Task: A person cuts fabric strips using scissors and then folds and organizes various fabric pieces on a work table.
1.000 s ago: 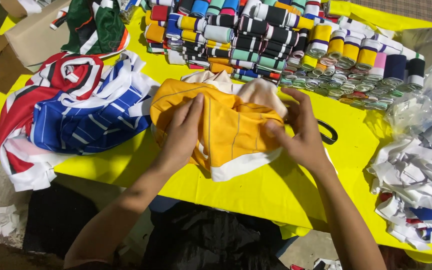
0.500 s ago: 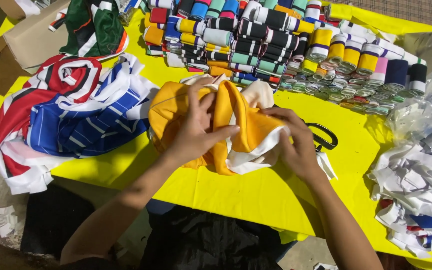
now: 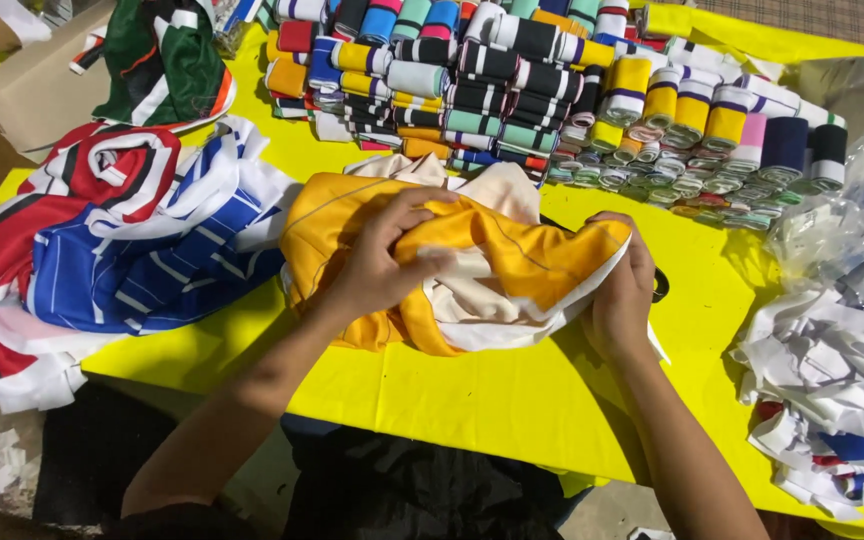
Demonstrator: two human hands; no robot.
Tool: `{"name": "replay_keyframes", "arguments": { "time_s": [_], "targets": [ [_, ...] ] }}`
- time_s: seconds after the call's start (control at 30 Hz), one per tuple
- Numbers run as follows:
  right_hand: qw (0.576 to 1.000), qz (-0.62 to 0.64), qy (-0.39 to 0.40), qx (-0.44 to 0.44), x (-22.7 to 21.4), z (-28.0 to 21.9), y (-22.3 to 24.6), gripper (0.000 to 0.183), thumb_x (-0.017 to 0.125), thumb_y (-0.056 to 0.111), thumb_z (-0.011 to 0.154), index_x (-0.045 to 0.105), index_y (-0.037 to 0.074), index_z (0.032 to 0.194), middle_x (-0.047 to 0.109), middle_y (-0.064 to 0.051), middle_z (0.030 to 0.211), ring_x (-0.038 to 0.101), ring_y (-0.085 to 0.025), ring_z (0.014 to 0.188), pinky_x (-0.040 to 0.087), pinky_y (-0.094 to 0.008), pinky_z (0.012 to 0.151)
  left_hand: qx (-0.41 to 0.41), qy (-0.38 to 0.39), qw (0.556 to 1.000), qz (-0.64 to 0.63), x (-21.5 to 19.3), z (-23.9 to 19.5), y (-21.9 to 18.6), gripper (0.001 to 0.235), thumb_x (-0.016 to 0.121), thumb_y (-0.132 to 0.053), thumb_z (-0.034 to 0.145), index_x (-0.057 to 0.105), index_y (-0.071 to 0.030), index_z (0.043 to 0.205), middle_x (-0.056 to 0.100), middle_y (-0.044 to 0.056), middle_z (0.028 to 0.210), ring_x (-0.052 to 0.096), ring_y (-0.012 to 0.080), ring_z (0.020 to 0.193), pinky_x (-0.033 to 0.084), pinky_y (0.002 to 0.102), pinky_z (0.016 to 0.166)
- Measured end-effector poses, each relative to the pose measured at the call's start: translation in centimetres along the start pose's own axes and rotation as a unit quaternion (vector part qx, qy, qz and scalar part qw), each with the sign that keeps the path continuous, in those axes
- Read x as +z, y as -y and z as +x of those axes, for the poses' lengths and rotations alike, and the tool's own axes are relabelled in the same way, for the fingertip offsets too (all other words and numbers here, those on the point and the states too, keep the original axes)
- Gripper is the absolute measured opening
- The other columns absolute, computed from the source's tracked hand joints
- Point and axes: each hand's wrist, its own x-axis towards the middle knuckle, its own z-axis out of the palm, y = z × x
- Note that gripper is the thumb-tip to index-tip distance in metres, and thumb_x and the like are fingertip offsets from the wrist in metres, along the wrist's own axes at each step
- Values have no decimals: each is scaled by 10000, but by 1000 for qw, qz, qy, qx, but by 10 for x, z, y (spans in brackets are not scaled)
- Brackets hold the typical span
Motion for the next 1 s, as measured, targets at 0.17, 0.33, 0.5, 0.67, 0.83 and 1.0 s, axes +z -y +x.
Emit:
{"name": "replay_keyframes", "arguments": {
  "time_s": [0.17,0.33,0.5,0.67,0.83,1.0],
  "targets": [
    [999,4,31,22,-30,-4,-37,334,427,370,1099,646,119,1083,637,-40,891,646,-143,782,564,-289,725,72,72,981,163,3,-8,8,922,959,-298,719,504,-99,1495,660,124,1145,634,269,1088,488,419,1013],
    [995,-27,79,62,6,-23,23,285,438,215,1060,700,104,1033,675,-37,916,647,-141,860,553,-331,824,84,56,867,489,8,-22,2,989,822,-602,817,369,-215,1607,440,187,1478,358,412,1413,260,574,1133],
    [886,-324,251,-215,54,-29,74,988,888,311,678,429,-63,1469,448,-278,1473,359,-499,1397,311,-576,1178,39,67,863,500,-4,-37,42,682,874,-172,697,597,-117,1319,624,98,1153,579,302,1210,354,456,1074],
    [815,-476,286,-167,69,-34,73,1399,926,504,559,165,75,1652,340,-347,1536,290,-588,1433,261,-773,1083,-115,115,950,265,-5,-52,33,788,683,-39,755,477,-115,1512,605,158,1404,549,370,1338,454,481,1078],
    [719,-553,255,-336,46,-26,3,794,818,463,681,611,45,1324,656,-129,1143,643,-351,1133,414,-531,1070,-30,117,985,122,-2,-55,-34,802,705,120,721,472,-7,1478,496,287,1474,404,544,1422,346,628,1174],
    [937,-125,302,-121,83,-33,39,528,939,255,594,641,82,994,667,-59,923,642,-198,903,490,-388,788,-103,60,945,304,-15,-85,30,1386,994,-399,484,263,-91,1620,382,240,1587,383,437,1469,219,598,1211]
  ]
}}
